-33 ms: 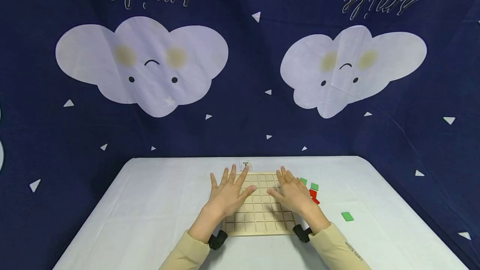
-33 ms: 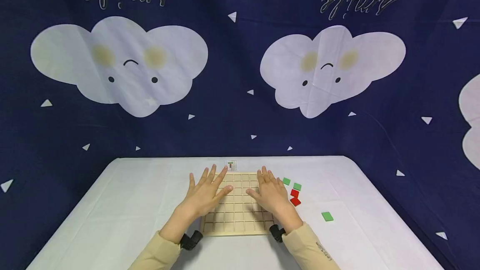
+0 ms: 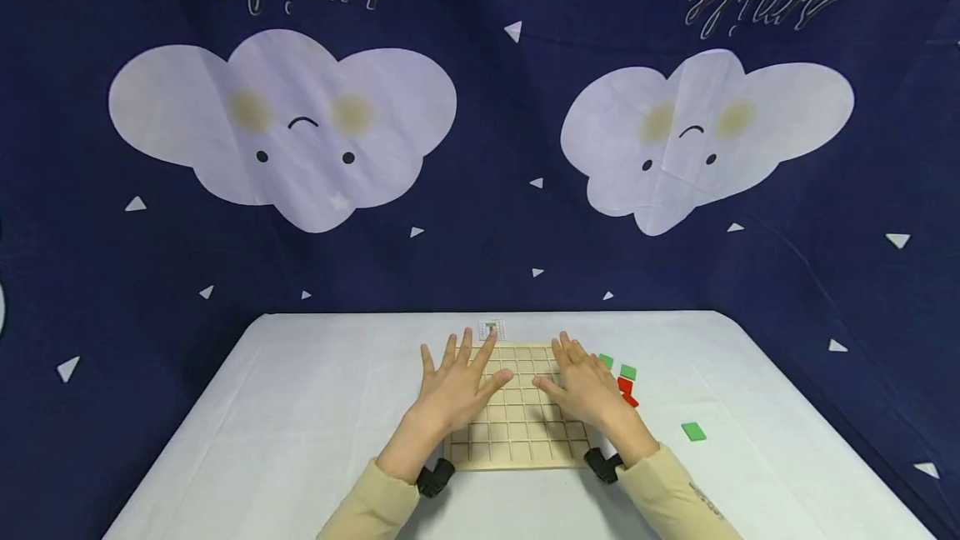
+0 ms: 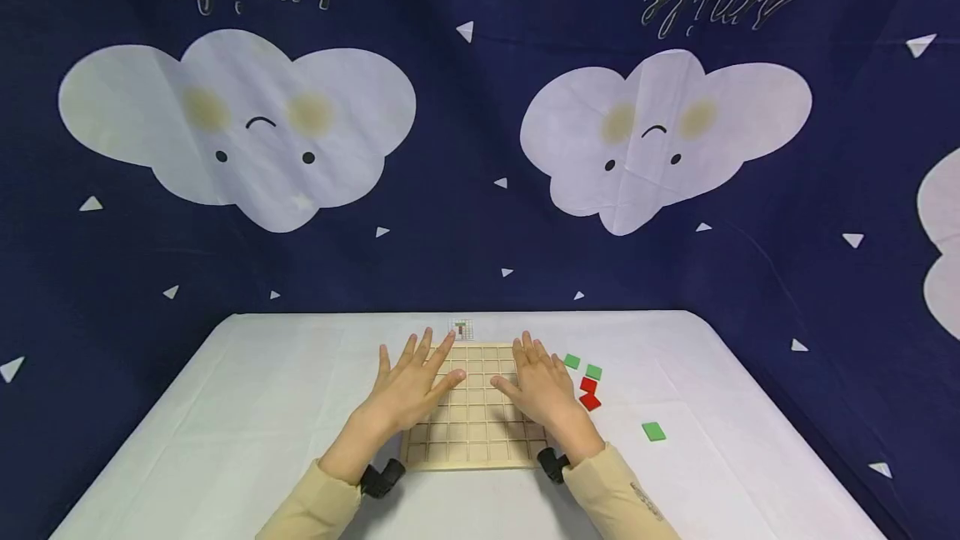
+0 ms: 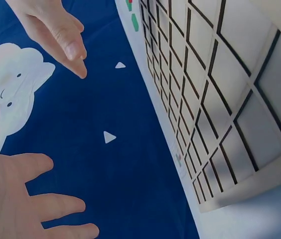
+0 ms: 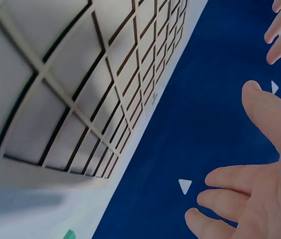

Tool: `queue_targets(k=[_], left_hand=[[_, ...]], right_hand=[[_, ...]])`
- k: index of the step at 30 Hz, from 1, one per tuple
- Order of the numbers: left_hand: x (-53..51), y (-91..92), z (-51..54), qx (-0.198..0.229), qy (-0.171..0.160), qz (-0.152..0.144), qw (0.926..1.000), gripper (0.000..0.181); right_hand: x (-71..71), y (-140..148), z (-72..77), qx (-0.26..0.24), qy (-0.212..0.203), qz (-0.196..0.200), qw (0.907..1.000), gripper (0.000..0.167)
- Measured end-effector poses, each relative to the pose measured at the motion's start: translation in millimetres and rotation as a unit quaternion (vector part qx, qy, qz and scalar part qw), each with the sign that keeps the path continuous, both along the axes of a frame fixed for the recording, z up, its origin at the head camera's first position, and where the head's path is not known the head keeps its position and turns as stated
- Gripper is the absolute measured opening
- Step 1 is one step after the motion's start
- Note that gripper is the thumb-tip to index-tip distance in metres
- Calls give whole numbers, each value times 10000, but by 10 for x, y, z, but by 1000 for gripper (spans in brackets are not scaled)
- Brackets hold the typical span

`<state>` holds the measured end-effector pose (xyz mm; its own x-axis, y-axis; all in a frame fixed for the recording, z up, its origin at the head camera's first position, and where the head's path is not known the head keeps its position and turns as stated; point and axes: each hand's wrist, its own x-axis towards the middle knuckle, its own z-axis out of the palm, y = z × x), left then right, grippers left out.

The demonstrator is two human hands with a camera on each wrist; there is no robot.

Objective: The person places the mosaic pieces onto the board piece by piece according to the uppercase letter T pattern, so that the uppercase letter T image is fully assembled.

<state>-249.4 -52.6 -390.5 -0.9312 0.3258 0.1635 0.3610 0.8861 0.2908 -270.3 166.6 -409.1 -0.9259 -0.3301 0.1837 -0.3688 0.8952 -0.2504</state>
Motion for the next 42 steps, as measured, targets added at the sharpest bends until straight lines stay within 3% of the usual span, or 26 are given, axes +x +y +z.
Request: queue_targets(k=[5,10,13,17,21,25,28,31,35,36,38,42], left_hand=[[8,-65,12,130,-171,35,9998,72],[-51,-190,-18,722,-470,-209,9961,78],[-138,-284,-68,1386,-741,-532,9861,83],[-272,-424,-200,2482,-1090,-725,9598,82],[-378,-548,-389,3344,-1399,-516,9306,69],[-453,-605,-594,3856,-1494,-390,9096,60],[-483,-604,-724,4135,-1427,-484,8979,58],[-488,-585,-812,4266,-1351,-538,8927,57],[-473,-569,-889,4208,-1286,-500,8966,58],[-466,-567,-901,4162,-1293,-464,8988,59],[-458,-563,-923,4050,-1287,-403,9043,59],[-441,-563,-943,3744,-1233,-233,9187,59]], right_hand=[[16,-33,22,-262,-12,136,9996,76],[40,117,78,-1030,-229,364,9938,79],[48,302,113,-1557,-142,328,9872,78],[59,619,140,-2260,83,4,9741,68],[77,985,119,-2957,-17,-512,9539,60],[99,1332,14,-3583,-310,-1207,9253,59],[165,1523,-56,-3906,-524,-1412,9081,62],[255,1668,-113,-4441,-633,-1021,8879,59],[304,1876,-271,-5282,-779,-246,8452,35],[309,1930,-316,-5325,-860,-159,8419,33],[320,2026,-400,-5138,-1015,-199,8517,33],[326,2167,-567,-4296,-1339,-690,8904,50]])
